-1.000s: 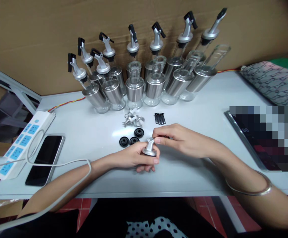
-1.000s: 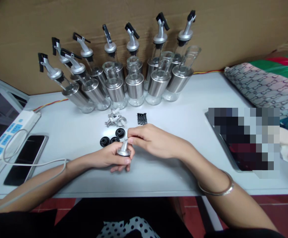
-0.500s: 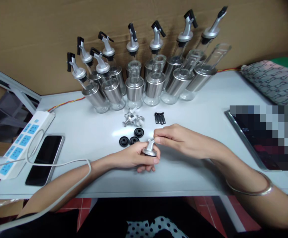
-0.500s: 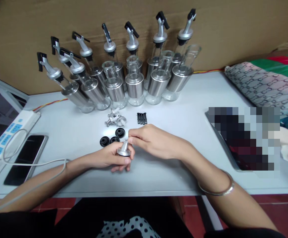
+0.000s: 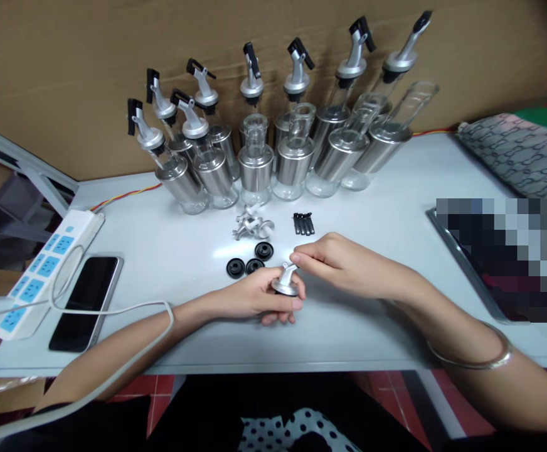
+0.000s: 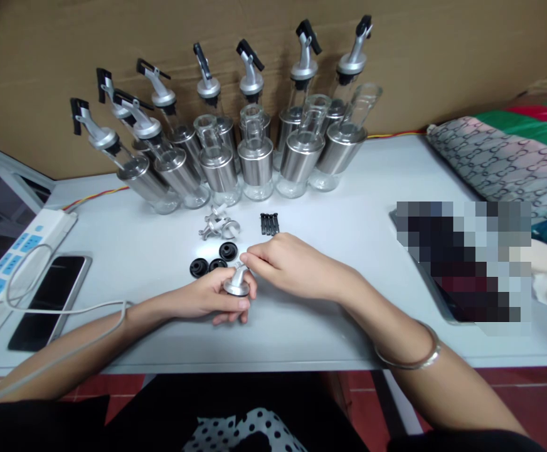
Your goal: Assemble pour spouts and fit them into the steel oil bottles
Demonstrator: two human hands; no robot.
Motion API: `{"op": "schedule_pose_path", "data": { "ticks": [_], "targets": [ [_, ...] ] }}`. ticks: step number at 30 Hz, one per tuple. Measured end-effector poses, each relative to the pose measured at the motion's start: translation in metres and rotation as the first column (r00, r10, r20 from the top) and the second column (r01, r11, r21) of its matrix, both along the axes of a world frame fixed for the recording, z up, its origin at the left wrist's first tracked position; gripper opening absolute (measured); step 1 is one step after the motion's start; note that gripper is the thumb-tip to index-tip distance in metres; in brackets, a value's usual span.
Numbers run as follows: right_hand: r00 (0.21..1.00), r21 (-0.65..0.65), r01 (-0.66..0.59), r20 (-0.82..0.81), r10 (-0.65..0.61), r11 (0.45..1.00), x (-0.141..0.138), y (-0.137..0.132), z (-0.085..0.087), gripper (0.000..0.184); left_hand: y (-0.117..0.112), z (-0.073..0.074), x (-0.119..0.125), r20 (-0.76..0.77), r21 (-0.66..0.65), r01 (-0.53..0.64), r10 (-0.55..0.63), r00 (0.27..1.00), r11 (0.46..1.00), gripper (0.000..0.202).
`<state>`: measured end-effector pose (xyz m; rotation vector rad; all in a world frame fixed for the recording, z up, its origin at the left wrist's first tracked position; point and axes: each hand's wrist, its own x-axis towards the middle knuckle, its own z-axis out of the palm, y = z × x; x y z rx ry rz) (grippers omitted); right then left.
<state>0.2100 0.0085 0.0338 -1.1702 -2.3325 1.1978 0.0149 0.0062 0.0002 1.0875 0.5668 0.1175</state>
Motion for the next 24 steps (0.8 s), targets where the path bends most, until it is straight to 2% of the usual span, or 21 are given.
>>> {"op": "schedule_pose_path", "data": {
  "ticks": [5, 9, 14, 24],
  "targets": [
    [0.999, -0.017, 0.029, -0.023, -0.029, 0.999, -0.0006, 0.0012, 0.0010, 0.043, -0.0002, -0.0014, -0.0003, 0.038, -0.006, -0.010, 0.010, 0.999, 1.000, 0.036],
    [0.998, 0.039, 0.022, -0.057, -0.020, 0.999, 0.0010, 0.0025, 0.0028, 0.032, -0.0007, -0.0016, 0.0005, 0.085, -0.025, -0.033, 0.035, 0.996, 0.999, 0.037],
    [0.999, 0.052, -0.032, -0.033, 0.033, 0.998, -0.0002, 0.0007, 0.0003, 0.034, -0.0005, -0.0013, 0.0007, 0.079, -0.045, -0.023, 0.026, 0.997, 0.999, 0.042],
    [0.999, 0.076, -0.004, 0.040, 0.001, 0.997, -0.0033, -0.0031, -0.0009, 0.041, 0.0013, -0.0001, -0.0013, 0.070, -0.034, 0.010, -0.008, 0.998, 0.999, 0.032]
  ]
}}
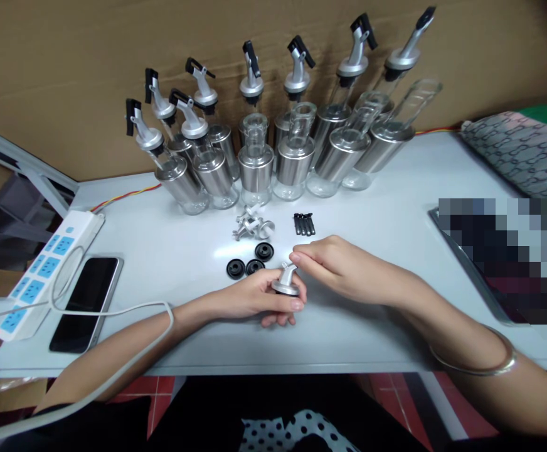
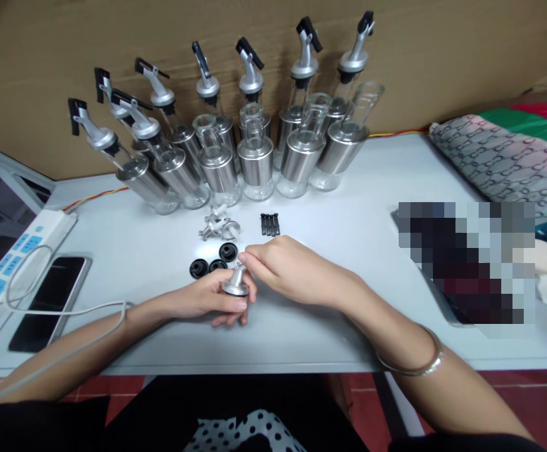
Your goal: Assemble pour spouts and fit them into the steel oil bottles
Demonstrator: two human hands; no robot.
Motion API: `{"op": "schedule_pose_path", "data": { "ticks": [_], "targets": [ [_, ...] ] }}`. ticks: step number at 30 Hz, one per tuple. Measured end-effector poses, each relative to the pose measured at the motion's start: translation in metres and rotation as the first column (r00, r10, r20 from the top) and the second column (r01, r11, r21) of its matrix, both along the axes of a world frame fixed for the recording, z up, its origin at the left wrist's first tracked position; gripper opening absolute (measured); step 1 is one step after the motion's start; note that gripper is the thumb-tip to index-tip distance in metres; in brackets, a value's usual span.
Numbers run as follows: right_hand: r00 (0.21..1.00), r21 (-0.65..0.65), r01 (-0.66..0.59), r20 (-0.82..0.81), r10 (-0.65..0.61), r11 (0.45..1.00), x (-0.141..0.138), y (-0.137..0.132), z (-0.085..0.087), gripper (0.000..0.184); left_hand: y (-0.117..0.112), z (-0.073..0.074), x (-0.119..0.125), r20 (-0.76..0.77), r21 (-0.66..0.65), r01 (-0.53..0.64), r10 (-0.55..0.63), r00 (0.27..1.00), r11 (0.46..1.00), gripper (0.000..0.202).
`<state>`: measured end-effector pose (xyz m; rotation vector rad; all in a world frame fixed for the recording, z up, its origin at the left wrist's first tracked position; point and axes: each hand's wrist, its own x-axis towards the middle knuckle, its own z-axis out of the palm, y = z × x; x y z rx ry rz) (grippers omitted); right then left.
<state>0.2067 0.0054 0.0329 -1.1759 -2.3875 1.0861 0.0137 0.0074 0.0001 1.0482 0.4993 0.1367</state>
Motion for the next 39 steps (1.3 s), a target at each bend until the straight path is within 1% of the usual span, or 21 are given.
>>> {"op": "schedule_pose_path", "data": {
  "ticks": [5, 12, 15, 17, 21, 25, 33, 36, 39],
  "targets": [
    [0.997, 0.051, 0.010, 0.073, -0.013, 0.999, 0.000, 0.000, 0.001, 0.045, 0.000, 0.000, -0.001, -0.008, 0.012, 0.010, -0.010, 1.000, 1.000, 0.027],
    [0.997, 0.035, 0.008, 0.071, -0.011, 0.999, 0.000, -0.001, 0.002, 0.050, 0.000, 0.002, -0.001, -0.029, 0.001, 0.020, -0.020, 0.999, 1.000, 0.029],
    [0.999, 0.009, 0.019, 0.042, -0.020, 1.000, 0.001, 0.000, 0.001, 0.050, 0.000, 0.001, -0.001, -0.022, 0.004, 0.018, -0.018, 1.000, 1.000, 0.030],
    [1.000, 0.004, 0.021, 0.003, -0.021, 1.000, 0.001, 0.002, -0.001, 0.047, 0.000, 0.000, -0.001, -0.011, 0.013, 0.003, -0.003, 1.000, 1.000, 0.031],
    [0.998, 0.058, 0.050, -0.032, -0.049, 0.997, 0.004, 0.004, -0.001, 0.035, 0.000, -0.003, -0.001, 0.015, 0.007, -0.004, 0.004, 1.000, 1.000, 0.032],
    [0.997, 0.039, 0.023, -0.069, -0.020, 0.999, 0.008, 0.004, 0.000, 0.027, 0.000, -0.003, -0.001, 0.000, 0.001, 0.011, -0.011, 1.000, 1.000, 0.033],
    [0.996, 0.065, -0.045, -0.080, 0.050, 0.997, 0.005, 0.005, -0.004, 0.040, -0.001, -0.002, 0.000, 0.026, 0.001, -0.011, 0.011, 1.000, 1.000, 0.035],
    [0.997, 0.073, 0.044, -0.067, -0.039, 0.996, 0.009, 0.006, -0.001, 0.048, -0.001, 0.000, -0.001, -0.017, 0.006, 0.011, -0.011, 1.000, 1.000, 0.033],
    [0.981, 0.064, 0.171, -0.106, -0.163, 0.983, 0.018, 0.010, 0.005, 0.044, -0.001, 0.001, -0.001, -0.030, 0.010, 0.014, -0.014, 0.999, 1.000, 0.032]
  ]
}}
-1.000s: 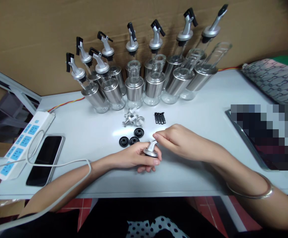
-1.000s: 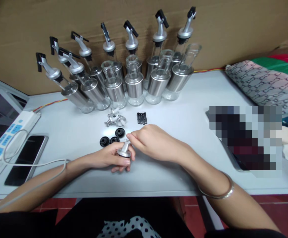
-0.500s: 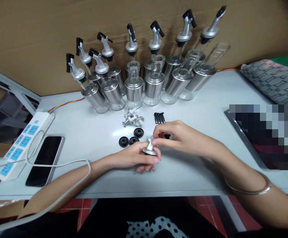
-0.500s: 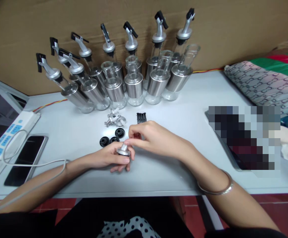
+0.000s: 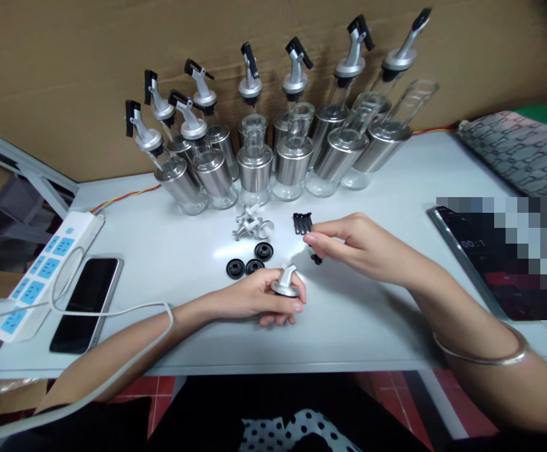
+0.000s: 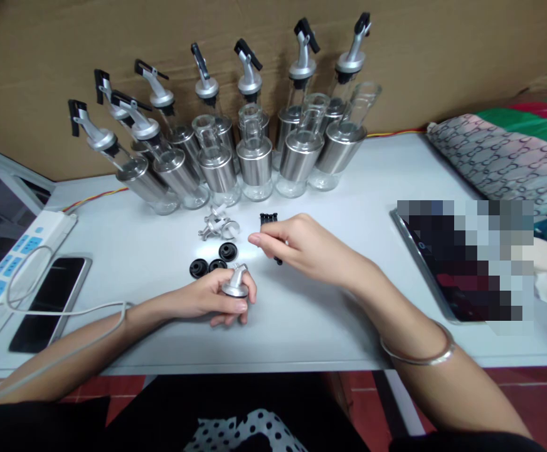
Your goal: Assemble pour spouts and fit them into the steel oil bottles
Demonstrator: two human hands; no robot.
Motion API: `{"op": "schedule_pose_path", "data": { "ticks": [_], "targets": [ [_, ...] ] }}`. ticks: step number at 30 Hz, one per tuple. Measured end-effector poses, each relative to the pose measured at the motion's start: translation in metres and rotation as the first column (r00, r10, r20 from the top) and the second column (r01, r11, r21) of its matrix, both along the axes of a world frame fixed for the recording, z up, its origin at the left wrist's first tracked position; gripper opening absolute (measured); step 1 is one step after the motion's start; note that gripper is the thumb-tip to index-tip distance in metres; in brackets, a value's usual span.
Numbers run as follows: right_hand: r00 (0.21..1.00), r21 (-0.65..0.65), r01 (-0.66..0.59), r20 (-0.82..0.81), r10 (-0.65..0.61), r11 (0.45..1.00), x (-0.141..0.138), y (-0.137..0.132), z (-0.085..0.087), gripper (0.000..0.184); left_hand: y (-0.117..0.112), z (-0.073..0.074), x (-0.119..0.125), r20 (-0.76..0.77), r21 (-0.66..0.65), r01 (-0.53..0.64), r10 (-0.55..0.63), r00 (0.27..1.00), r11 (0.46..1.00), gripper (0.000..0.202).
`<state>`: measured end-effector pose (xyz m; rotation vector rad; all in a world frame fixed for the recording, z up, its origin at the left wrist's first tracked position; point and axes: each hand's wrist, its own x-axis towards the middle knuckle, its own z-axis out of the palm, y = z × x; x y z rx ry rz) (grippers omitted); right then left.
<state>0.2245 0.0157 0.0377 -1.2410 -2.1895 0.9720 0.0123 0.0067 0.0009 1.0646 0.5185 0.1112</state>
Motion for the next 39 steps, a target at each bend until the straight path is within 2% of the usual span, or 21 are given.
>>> {"op": "schedule_pose_path", "data": {
  "ticks": [3, 7, 15, 22, 39],
  "targets": [
    [1.000, 0.039, 0.022, 0.002, -0.022, 0.999, 0.008, 0.006, 0.002, 0.036, 0.000, 0.000, 0.000, -0.002, -0.008, -0.007, 0.007, 1.000, 1.000, 0.032],
    [0.993, 0.095, 0.002, 0.118, -0.013, 0.996, 0.013, 0.009, -0.004, 0.031, 0.001, -0.001, 0.001, 0.008, -0.004, -0.003, 0.004, 1.000, 1.000, 0.032],
    [0.941, 0.020, 0.056, 0.332, -0.060, 0.998, 0.017, 0.010, -0.013, 0.027, 0.001, 0.000, 0.000, -0.004, 0.000, -0.002, 0.002, 1.000, 1.000, 0.033],
    [0.942, -0.032, 0.010, 0.337, 0.001, 0.999, 0.019, 0.012, -0.017, 0.029, 0.001, 0.001, 0.001, -0.005, -0.006, -0.006, 0.006, 1.000, 1.000, 0.033],
    [0.948, -0.054, 0.012, 0.319, 0.006, 0.998, 0.020, 0.013, -0.021, 0.021, 0.001, 0.000, 0.001, 0.002, -0.003, -0.001, 0.001, 1.000, 1.000, 0.025]
  ]
}}
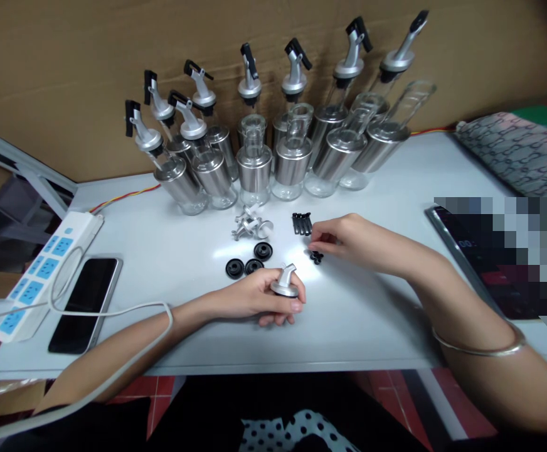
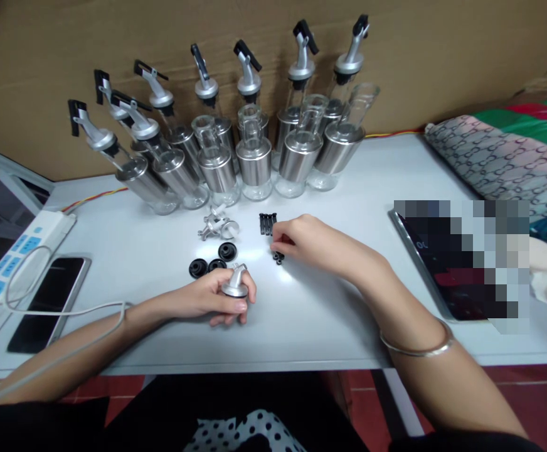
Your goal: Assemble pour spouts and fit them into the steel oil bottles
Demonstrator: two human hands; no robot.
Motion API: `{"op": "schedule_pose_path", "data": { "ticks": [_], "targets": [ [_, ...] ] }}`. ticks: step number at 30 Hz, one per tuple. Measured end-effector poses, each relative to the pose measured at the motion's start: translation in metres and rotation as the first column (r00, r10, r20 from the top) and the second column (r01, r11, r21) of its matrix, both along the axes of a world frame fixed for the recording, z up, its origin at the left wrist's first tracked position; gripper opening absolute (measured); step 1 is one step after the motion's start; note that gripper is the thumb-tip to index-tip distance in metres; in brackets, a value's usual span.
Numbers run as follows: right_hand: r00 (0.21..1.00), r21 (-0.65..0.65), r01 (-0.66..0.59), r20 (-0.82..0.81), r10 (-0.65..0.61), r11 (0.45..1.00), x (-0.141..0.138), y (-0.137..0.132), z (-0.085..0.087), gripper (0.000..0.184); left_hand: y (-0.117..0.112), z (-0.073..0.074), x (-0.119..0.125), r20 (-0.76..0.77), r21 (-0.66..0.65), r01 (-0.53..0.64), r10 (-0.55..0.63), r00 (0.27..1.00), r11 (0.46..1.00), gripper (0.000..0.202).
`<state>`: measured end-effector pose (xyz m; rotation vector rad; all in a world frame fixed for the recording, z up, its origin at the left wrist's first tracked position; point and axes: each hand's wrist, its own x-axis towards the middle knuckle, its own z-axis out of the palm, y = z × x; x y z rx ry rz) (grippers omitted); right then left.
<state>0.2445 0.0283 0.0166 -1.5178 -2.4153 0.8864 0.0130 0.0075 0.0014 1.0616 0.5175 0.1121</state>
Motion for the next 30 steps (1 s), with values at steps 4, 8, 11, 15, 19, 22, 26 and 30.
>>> {"op": "schedule_pose_path", "data": {
  "ticks": [4, 8, 11, 15, 19, 22, 26, 30],
  "targets": [
    [0.999, -0.011, -0.045, 0.020, 0.045, 0.999, -0.001, -0.001, 0.002, 0.028, 0.000, 0.001, 0.000, -0.005, 0.003, -0.001, 0.001, 1.000, 1.000, 0.029],
    [0.999, 0.031, -0.038, -0.024, 0.038, 0.999, -0.006, -0.002, 0.008, 0.026, -0.002, -0.001, 0.000, 0.040, 0.003, -0.018, 0.018, 0.999, 1.000, 0.033],
    [0.993, 0.114, 0.013, -0.119, 0.001, 0.993, -0.011, -0.005, 0.016, 0.024, -0.003, -0.006, 0.001, 0.136, -0.032, -0.054, 0.058, 0.989, 0.998, 0.040],
    [0.955, 0.122, -0.019, -0.291, 0.054, 0.992, -0.019, -0.011, 0.023, 0.023, -0.005, -0.018, 0.003, 0.172, -0.095, -0.116, 0.131, 0.976, 0.989, 0.058],
    [0.917, 0.109, -0.107, -0.373, 0.140, 0.988, -0.028, -0.015, 0.021, 0.022, -0.004, -0.024, 0.005, 0.163, -0.141, -0.131, 0.153, 0.975, 0.981, 0.066],
    [0.905, 0.166, -0.123, -0.386, 0.179, 0.978, -0.032, -0.017, 0.016, 0.020, -0.004, -0.025, 0.006, 0.170, -0.195, -0.140, 0.174, 0.970, 0.971, 0.066],
    [0.895, 0.312, -0.100, -0.387, 0.222, 0.945, -0.037, -0.019, 0.010, 0.021, -0.005, -0.023, 0.005, 0.169, -0.190, -0.138, 0.171, 0.971, 0.972, 0.068],
    [0.895, 0.423, -0.101, -0.356, 0.268, 0.900, -0.040, -0.021, 0.008, 0.016, -0.007, -0.022, 0.004, 0.147, -0.156, -0.146, 0.170, 0.974, 0.977, 0.066]
  ]
}}
